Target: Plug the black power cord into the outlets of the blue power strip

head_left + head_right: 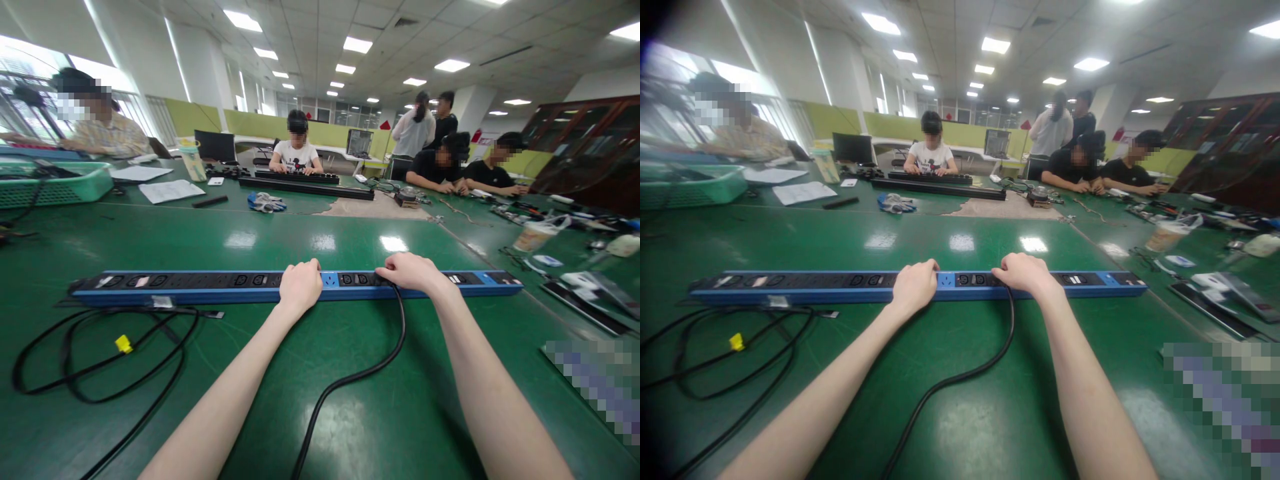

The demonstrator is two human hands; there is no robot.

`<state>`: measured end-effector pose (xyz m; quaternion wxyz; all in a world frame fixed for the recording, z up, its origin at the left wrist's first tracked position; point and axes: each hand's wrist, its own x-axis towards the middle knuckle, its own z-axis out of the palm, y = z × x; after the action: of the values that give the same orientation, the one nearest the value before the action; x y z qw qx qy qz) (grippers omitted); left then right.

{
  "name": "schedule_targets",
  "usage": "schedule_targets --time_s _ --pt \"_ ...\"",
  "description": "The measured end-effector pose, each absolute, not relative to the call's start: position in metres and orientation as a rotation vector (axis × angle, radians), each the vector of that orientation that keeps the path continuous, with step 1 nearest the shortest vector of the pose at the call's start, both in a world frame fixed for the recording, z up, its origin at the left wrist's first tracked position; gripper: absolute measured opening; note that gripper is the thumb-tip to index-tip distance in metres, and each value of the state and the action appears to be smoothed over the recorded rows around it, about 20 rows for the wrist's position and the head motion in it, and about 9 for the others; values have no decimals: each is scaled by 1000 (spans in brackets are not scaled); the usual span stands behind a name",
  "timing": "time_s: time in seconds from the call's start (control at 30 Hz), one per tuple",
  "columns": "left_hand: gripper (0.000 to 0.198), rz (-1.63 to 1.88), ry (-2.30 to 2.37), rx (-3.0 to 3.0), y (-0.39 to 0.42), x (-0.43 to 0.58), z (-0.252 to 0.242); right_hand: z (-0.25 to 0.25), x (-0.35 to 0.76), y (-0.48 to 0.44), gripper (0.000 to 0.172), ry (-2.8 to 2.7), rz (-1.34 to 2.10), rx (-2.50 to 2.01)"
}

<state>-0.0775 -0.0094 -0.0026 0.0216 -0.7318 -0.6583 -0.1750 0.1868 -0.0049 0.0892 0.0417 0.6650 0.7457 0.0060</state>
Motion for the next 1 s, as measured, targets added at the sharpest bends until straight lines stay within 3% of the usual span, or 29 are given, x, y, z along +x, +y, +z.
schedule_targets --time_s 0.37,0.57,0.8,1.0 --pt "33 -571 -1974 -2256 -6 -80 -9 75 175 2 47 2248 40 2048" --pt "34 -573 -1985 -2270 -6 -80 -8 80 188 0 55 2253 -246 2003" --pt "35 -569 -2008 -2269 -7 -79 -6 76 188 6 42 2299 -94 1981" --pt "37 -583 -2010 -2261 -9 -78 -6 68 184 11 41 2297 -150 2071"
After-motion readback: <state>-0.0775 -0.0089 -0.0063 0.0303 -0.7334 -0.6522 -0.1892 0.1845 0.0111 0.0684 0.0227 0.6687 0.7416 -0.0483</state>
